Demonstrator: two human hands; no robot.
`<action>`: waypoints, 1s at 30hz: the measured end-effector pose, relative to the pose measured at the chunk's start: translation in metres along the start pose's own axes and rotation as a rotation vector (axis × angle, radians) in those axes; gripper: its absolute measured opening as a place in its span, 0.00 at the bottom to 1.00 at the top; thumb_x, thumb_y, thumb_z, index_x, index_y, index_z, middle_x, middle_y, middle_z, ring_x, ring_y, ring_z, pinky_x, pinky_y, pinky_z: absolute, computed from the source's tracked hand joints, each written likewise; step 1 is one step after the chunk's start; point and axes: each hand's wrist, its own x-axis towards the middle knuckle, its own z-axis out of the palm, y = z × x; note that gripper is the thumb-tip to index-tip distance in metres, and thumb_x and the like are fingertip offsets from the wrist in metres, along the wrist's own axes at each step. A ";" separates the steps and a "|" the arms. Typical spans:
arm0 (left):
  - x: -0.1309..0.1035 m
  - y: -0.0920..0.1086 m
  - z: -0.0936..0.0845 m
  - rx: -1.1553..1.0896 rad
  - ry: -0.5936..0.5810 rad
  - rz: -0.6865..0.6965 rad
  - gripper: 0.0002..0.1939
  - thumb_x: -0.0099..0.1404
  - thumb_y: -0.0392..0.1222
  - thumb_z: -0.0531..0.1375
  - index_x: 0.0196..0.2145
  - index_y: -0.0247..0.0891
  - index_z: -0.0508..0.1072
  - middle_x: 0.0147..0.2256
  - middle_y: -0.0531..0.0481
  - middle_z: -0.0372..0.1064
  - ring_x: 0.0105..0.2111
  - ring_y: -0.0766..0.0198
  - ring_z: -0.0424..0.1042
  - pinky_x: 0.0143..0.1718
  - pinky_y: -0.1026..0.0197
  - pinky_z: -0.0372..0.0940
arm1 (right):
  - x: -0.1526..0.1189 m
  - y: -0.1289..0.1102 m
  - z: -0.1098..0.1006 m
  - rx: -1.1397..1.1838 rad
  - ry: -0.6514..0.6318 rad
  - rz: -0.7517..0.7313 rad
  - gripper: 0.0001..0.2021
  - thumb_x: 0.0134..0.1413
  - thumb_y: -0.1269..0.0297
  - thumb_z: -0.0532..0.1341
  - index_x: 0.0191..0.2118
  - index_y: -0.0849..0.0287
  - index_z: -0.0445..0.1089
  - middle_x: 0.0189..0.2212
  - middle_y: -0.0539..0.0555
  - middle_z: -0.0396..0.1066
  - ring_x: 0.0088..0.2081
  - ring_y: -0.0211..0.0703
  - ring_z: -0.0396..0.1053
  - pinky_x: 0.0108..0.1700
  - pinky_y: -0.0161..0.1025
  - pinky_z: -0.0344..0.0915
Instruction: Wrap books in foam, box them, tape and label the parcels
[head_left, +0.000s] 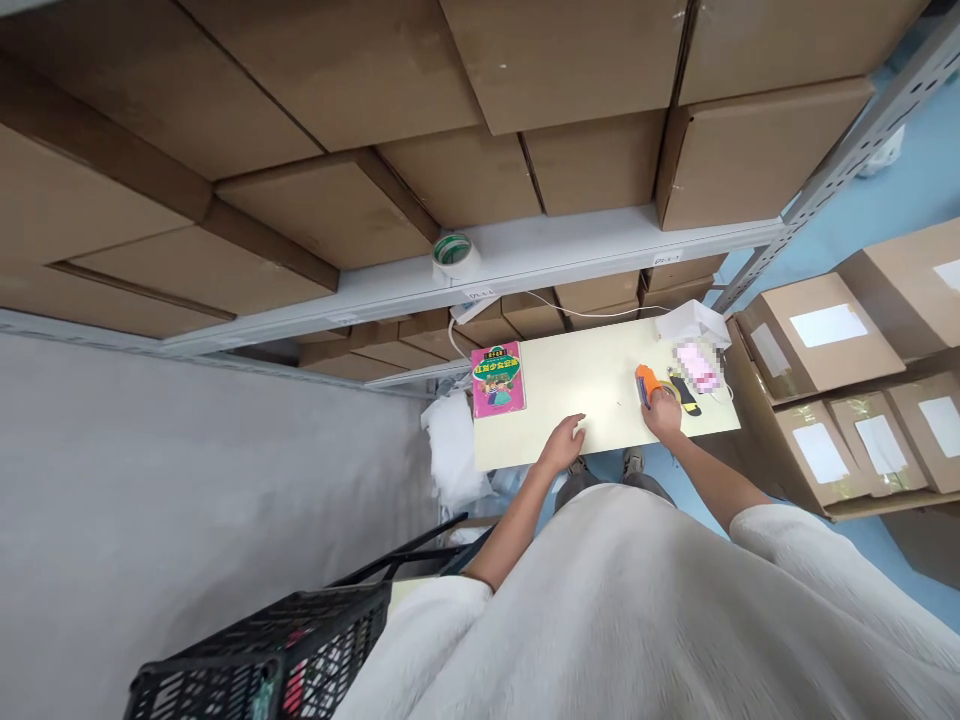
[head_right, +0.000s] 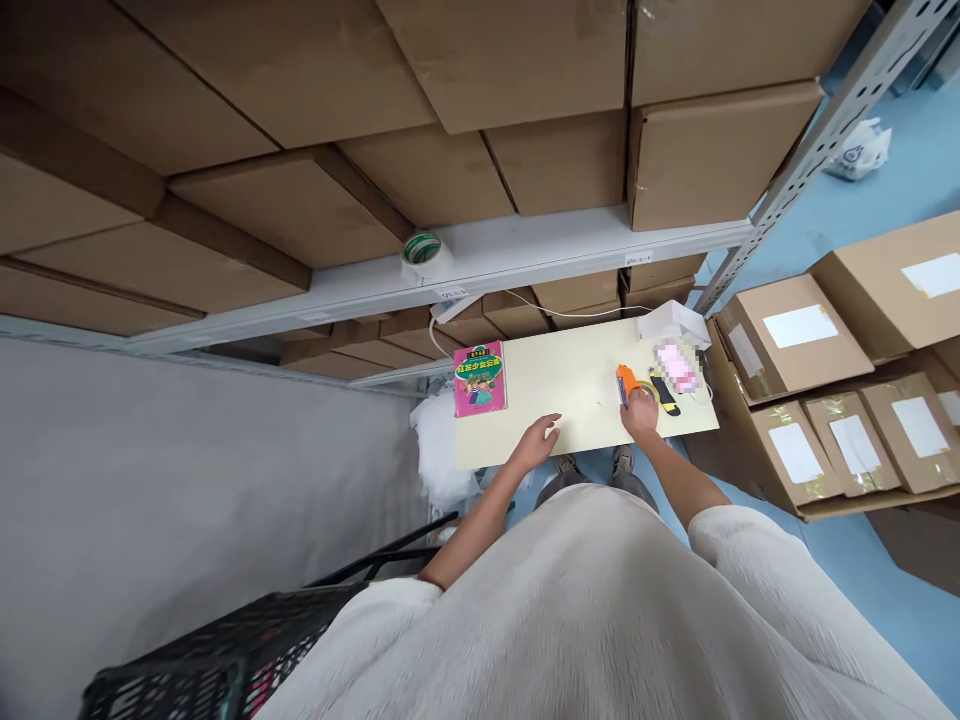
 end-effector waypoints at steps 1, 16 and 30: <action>-0.001 0.000 0.001 -0.002 0.006 -0.006 0.23 0.76 0.37 0.58 0.65 0.40 0.76 0.66 0.41 0.74 0.62 0.53 0.77 0.69 0.47 0.69 | 0.001 0.002 0.002 -0.002 0.003 -0.005 0.16 0.69 0.62 0.59 0.56 0.63 0.72 0.49 0.69 0.76 0.52 0.64 0.71 0.51 0.52 0.66; -0.046 -0.024 -0.005 -0.182 0.323 -0.112 0.22 0.74 0.35 0.59 0.63 0.39 0.77 0.65 0.39 0.75 0.60 0.52 0.78 0.67 0.46 0.71 | 0.017 -0.060 -0.031 0.040 0.188 -0.400 0.16 0.74 0.53 0.56 0.54 0.58 0.71 0.51 0.65 0.76 0.52 0.60 0.70 0.51 0.48 0.62; -0.211 -0.177 -0.058 -0.282 0.646 -0.248 0.21 0.73 0.35 0.59 0.62 0.37 0.77 0.63 0.37 0.76 0.65 0.48 0.74 0.71 0.43 0.67 | -0.075 -0.307 0.061 -0.053 -0.026 -0.862 0.16 0.74 0.58 0.55 0.55 0.60 0.74 0.53 0.66 0.77 0.53 0.60 0.72 0.53 0.49 0.64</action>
